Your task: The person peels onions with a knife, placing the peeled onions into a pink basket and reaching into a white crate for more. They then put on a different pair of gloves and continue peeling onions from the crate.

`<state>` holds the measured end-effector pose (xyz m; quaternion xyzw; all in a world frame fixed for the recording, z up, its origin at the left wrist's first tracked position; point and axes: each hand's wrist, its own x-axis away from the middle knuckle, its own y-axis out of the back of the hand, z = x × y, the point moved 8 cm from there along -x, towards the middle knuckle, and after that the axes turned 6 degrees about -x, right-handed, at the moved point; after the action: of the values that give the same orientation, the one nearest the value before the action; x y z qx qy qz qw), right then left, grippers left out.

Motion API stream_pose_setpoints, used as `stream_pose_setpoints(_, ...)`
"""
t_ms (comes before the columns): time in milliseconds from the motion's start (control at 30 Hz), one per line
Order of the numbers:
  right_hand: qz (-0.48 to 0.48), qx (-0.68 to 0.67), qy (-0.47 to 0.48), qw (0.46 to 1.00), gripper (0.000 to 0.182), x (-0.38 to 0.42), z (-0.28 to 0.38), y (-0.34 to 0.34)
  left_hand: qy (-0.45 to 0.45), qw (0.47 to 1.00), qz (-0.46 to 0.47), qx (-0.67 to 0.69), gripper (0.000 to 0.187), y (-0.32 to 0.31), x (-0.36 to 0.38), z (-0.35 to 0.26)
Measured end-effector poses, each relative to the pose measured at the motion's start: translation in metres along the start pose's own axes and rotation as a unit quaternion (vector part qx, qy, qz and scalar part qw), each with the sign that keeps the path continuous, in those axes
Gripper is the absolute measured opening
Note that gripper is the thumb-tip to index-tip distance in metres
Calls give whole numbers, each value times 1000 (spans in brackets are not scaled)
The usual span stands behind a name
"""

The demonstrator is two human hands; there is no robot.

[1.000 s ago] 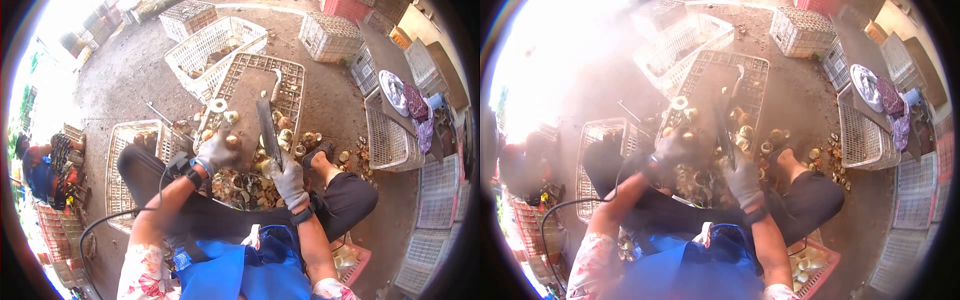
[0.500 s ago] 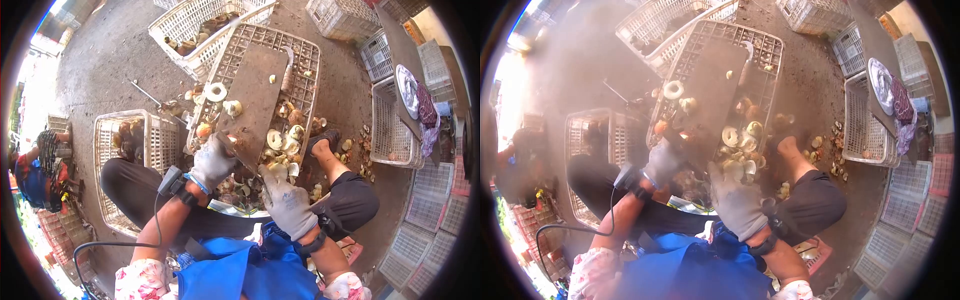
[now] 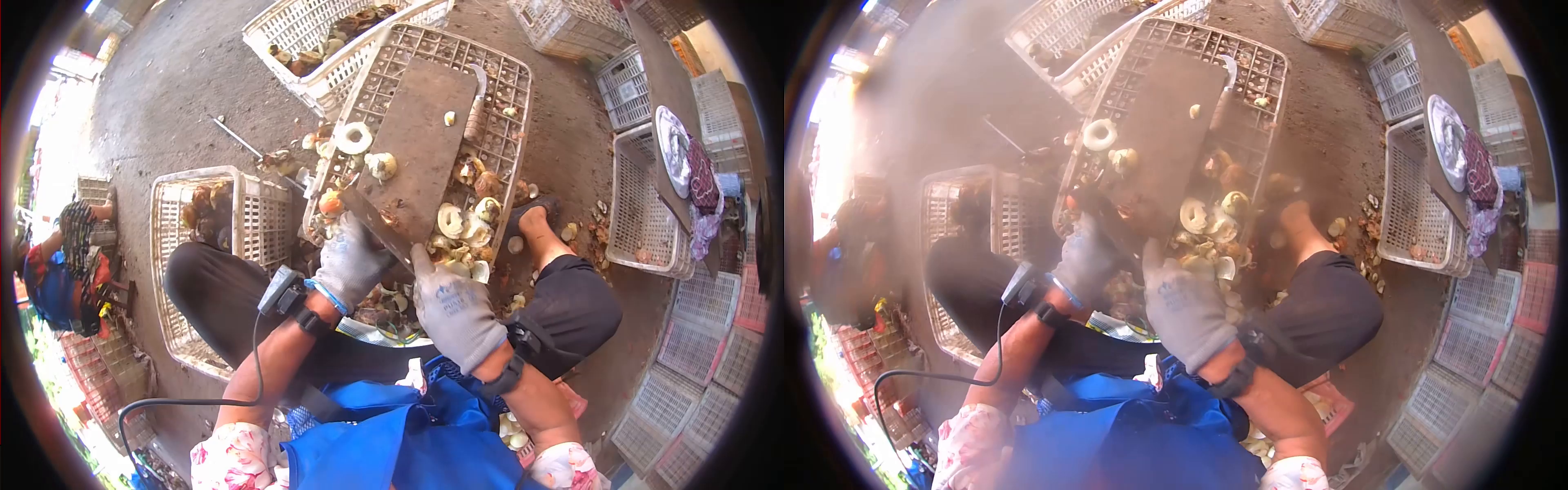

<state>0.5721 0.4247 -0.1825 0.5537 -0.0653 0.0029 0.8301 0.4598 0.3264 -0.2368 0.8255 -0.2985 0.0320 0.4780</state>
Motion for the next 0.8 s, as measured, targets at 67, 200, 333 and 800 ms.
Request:
stream_pose_setpoints(67,10,-39,-1,999,45,-12,-8,-9,6,1000,-19,-8,61,-1,0,1)
stream_pose_setpoints(200,81,-164,-37,982,35,-51,-30,-23,-30,997,-73,-7,68,-19,-6,13)
stream_pose_setpoints(333,52,-236,-69,968,31,-51,-49,-23,-86,992,-90,-13,72,-13,1,8)
stream_pose_setpoints(800,-110,-271,-122,949,33,9,-51,-41,-225,904,-78,-354,91,7,-19,-26)
